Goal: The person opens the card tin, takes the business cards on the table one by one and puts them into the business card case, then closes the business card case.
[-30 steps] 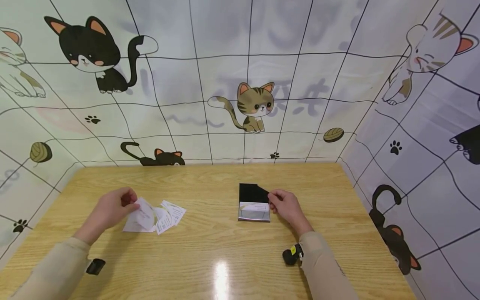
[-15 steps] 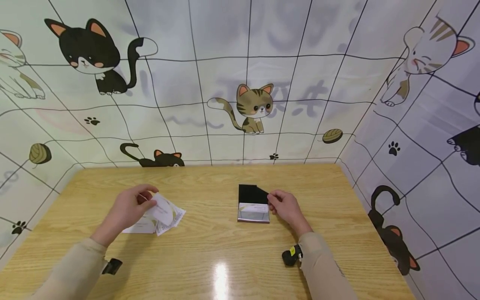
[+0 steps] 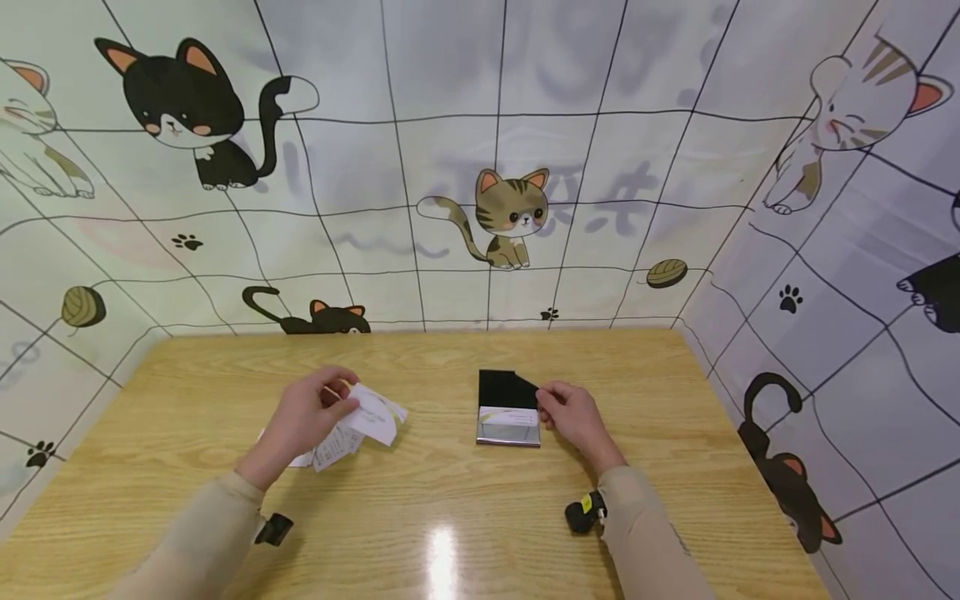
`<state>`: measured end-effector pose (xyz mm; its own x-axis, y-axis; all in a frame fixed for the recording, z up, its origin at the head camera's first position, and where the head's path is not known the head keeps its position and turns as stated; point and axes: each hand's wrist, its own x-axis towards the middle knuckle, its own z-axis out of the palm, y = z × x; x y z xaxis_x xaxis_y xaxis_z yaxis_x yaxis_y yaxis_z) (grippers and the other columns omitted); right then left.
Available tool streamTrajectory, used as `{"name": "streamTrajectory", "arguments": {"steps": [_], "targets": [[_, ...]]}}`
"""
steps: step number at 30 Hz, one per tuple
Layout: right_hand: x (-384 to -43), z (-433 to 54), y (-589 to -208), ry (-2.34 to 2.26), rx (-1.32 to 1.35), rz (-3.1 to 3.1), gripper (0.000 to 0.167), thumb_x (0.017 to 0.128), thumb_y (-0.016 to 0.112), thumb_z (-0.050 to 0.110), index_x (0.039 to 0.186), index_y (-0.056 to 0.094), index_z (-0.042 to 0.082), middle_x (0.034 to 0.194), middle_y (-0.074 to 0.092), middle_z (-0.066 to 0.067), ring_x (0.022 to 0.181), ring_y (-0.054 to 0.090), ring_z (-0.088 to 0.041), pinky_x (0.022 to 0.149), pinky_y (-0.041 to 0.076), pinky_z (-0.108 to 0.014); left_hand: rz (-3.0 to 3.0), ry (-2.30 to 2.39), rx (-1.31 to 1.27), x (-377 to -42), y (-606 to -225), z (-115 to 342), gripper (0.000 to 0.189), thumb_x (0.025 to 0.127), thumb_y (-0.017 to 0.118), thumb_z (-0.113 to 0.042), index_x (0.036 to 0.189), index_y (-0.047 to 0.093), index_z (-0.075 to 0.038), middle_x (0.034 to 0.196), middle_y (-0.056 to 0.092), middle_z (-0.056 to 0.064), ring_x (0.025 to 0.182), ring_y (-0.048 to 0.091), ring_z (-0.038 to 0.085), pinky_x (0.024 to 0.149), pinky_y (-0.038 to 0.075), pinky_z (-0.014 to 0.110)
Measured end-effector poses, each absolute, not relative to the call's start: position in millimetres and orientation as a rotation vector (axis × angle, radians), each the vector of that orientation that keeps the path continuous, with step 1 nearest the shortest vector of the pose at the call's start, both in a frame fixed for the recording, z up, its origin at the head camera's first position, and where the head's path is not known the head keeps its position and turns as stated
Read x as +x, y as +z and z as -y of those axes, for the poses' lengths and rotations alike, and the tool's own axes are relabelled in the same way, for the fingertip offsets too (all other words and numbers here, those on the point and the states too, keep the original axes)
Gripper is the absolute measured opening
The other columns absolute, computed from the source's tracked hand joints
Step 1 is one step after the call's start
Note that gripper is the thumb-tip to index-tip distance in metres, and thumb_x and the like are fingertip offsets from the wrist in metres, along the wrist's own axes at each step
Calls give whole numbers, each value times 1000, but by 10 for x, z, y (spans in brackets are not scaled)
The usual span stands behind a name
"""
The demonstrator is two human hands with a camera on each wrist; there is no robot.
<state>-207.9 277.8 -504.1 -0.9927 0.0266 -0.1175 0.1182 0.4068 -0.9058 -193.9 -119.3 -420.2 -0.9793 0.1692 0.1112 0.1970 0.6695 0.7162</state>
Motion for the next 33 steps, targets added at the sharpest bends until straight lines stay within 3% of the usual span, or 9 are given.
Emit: {"name": "streamTrajectory", "arguments": {"steps": [12, 21, 33], "targets": [[-2081, -2795, -5058, -1673, 119, -2568, 24, 108, 56, 15, 113, 66, -6, 90, 65, -10, 71, 59, -15, 63, 54, -24, 2760, -1360, -352, -2023, -4312, 690, 20, 90, 79, -5, 105, 67, -9, 85, 61, 2, 75, 60, 16, 65, 48, 30], [-2087, -2790, -5053, -1674, 126, -2567, 24, 108, 57, 16, 113, 66, -5, 90, 65, -11, 72, 59, -15, 63, 54, -24, 2732, -1385, -438, -2099, -4340, 358, 20, 89, 81, -7, 99, 65, -10, 80, 61, 0, 73, 61, 15, 68, 51, 31], [-2090, -2785, -5050, -1676, 131, -2565, 23, 107, 57, 15, 113, 67, -5, 89, 65, -10, 72, 59, -15, 62, 54, -24, 2753, -1380, -534, -2136, -4430, -3, 21, 88, 80, -4, 94, 60, -9, 75, 57, 1, 68, 55, 14, 61, 43, 25]]}}
